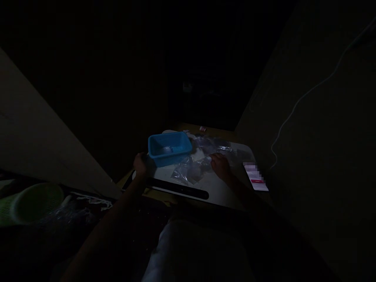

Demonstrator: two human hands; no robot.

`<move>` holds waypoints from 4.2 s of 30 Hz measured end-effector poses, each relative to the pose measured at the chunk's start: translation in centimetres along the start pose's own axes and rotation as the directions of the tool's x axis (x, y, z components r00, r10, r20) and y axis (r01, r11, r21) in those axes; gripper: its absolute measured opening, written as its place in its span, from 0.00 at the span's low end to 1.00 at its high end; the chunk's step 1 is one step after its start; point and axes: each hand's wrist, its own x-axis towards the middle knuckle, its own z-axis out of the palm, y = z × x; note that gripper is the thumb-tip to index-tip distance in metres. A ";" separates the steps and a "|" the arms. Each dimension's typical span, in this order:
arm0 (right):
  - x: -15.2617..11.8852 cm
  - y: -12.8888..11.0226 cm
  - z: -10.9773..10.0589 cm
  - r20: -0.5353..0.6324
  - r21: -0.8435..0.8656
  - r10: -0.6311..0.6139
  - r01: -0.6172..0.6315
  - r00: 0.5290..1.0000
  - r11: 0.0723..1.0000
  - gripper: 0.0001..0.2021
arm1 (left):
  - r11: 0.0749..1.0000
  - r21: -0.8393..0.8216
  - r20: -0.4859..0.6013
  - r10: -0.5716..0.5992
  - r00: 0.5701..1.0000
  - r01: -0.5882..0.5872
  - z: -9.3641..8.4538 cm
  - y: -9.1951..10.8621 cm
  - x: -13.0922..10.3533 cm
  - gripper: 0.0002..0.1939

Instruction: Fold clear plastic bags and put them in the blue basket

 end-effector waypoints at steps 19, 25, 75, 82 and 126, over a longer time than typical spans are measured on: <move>-6.5 1.6 2.7 -0.221 0.057 0.067 -0.055 0.973 0.997 0.09 | 0.577 -0.131 0.627 0.678 0.384 -0.806 13.3 7.8 -14.4 0.27; -7.8 2.5 2.3 -0.332 0.219 0.169 -0.098 0.928 0.971 0.10 | 0.565 -0.153 0.686 0.651 0.325 -0.811 14.3 6.8 -14.3 0.28; -9.5 0.1 1.1 0.054 0.117 -0.150 0.143 0.987 0.983 0.08 | 0.690 -0.157 0.616 0.628 0.476 -0.707 14.1 7.0 -14.2 0.19; -9.7 0.0 0.5 0.078 0.150 -0.288 0.274 0.954 0.950 0.06 | 0.837 -0.194 0.654 0.500 0.568 -0.512 13.6 7.2 -13.8 0.21; -9.3 -0.5 0.4 0.047 -0.146 0.237 -0.228 0.970 0.963 0.15 | 0.855 0.134 0.562 0.352 0.749 -0.501 12.8 7.6 -14.2 0.18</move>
